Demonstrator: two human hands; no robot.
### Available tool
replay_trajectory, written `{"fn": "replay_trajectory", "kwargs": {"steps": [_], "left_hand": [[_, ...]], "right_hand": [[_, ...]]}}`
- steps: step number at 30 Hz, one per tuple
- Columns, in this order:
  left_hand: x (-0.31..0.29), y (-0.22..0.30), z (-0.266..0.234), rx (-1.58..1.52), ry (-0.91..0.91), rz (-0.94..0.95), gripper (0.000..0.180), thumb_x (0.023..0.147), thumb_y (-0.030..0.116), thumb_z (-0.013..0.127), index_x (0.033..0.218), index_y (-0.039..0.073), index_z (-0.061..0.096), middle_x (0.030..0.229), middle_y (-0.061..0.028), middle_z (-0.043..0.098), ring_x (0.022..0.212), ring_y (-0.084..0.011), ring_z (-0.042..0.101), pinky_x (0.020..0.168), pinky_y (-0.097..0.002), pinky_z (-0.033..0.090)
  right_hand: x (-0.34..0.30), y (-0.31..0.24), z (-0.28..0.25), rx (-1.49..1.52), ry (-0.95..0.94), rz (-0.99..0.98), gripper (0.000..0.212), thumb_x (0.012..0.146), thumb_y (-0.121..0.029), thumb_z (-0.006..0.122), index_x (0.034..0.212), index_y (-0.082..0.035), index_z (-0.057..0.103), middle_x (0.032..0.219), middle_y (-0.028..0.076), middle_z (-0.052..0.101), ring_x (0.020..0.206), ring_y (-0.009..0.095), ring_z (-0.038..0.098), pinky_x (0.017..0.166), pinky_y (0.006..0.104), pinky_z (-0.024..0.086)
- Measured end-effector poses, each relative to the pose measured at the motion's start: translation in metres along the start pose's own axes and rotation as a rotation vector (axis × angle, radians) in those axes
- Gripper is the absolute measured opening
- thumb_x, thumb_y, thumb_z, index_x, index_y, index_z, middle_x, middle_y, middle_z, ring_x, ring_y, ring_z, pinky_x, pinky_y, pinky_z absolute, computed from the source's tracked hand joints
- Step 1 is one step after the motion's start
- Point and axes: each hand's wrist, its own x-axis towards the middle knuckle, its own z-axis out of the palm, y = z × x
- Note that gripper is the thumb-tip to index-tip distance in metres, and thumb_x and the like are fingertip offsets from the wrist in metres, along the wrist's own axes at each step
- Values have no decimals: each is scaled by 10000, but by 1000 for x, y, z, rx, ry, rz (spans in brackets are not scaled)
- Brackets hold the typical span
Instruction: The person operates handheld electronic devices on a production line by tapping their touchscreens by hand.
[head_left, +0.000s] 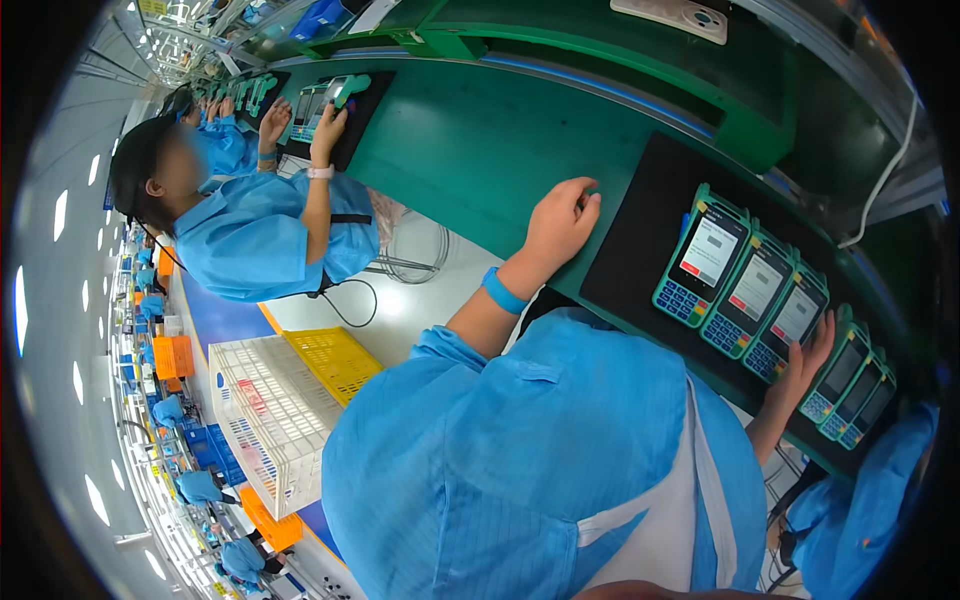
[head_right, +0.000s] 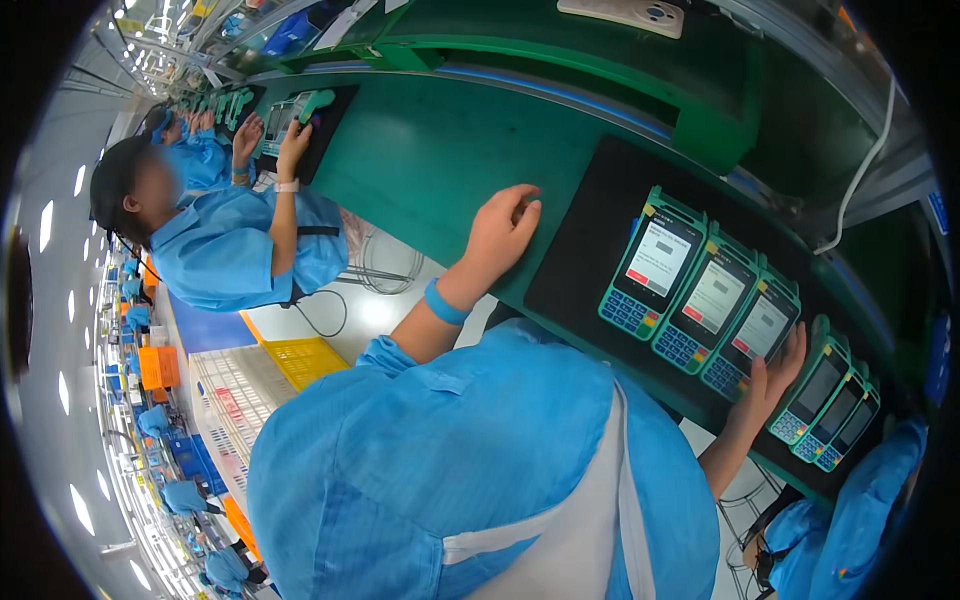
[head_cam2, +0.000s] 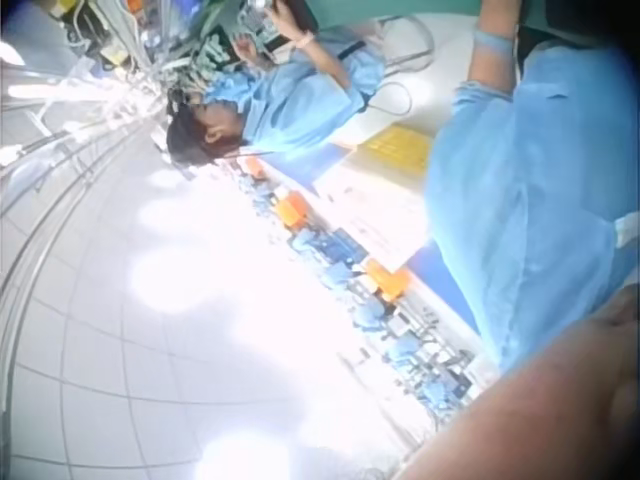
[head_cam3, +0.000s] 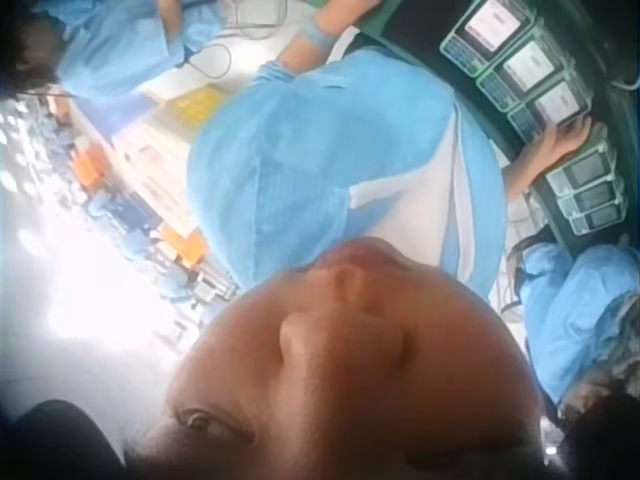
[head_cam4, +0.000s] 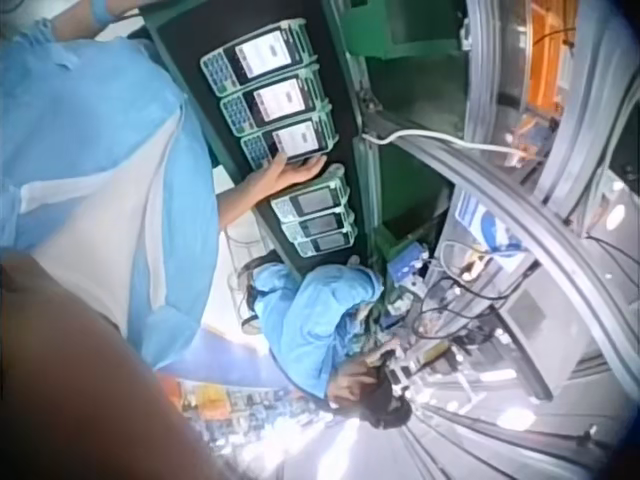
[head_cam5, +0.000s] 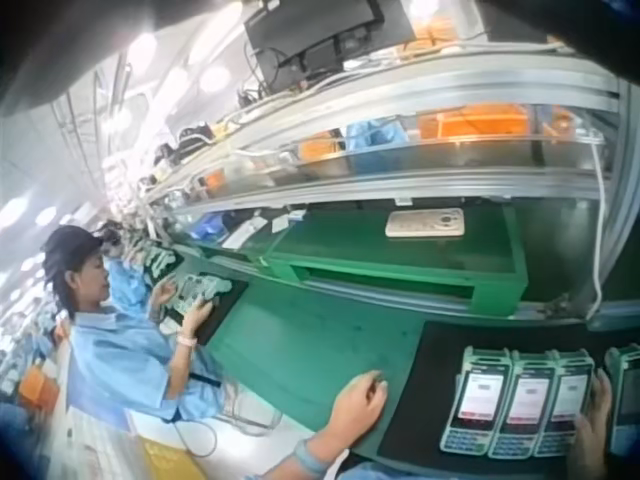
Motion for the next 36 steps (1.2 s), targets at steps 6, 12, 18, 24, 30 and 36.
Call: {"fn": "replay_trajectory", "kwargs": {"steps": [6, 12, 18, 24, 30, 36], "left_hand": [[2, 15, 33, -320, -31, 228, 359, 826, 91, 608, 1160, -12, 522, 1045, -137, 569, 904, -232, 590, 765, -325, 503], [-11, 44, 68, -537, -318, 152, 770, 834, 83, 591, 1438, -54, 133, 1506, -229, 160, 1396, -328, 199, 1126, -410, 199], [-21, 63, 84, -312, -383, 251, 835, 732, 147, 670, 1401, -51, 210, 1358, -244, 337, 1261, -351, 363, 1056, -417, 297], [-22, 66, 86, -257, -386, 247, 872, 731, 177, 694, 1402, -49, 184, 1365, -248, 306, 1276, -356, 332, 1051, -426, 297], [-23, 67, 88, -215, -346, 298, 869, 720, 175, 699, 1393, -49, 196, 1355, -254, 315, 1247, -373, 351, 1037, -439, 308], [-23, 66, 87, -200, -319, 316, 855, 718, 163, 695, 1391, -46, 211, 1353, -248, 328, 1252, -372, 349, 1034, -440, 310]], "right_hand": [[1, 2, 3, -92, 21, -57, 805, 766, -266, 631, 1426, -13, 246, 1455, 170, 290, 1364, 293, 261, 1125, 408, 179], [-1, -10, 3, -81, -18, 18, 745, 787, -126, 614, 1428, -50, 243, 1439, 186, 287, 1319, 326, 321, 1085, 418, 267], [0, -15, 4, -145, -1, 54, 752, 781, -102, 597, 1431, -59, 221, 1432, 219, 273, 1326, 352, 312, 1083, 441, 281], [1, -14, 5, -193, -41, 26, 772, 772, -113, 624, 1426, -58, 219, 1409, 210, 287, 1301, 344, 338, 1060, 437, 316], [-2, -36, 19, -660, -40, -70, 849, 724, -228, 720, 1417, -69, 256, 1342, 247, 350, 1252, 369, 392, 1003, 423, 372], [-3, -47, 40, -1082, 14, 27, 904, 716, -274, 742, 1442, -102, 231, 1371, 260, 352, 1218, 393, 451, 965, 430, 425]]}}
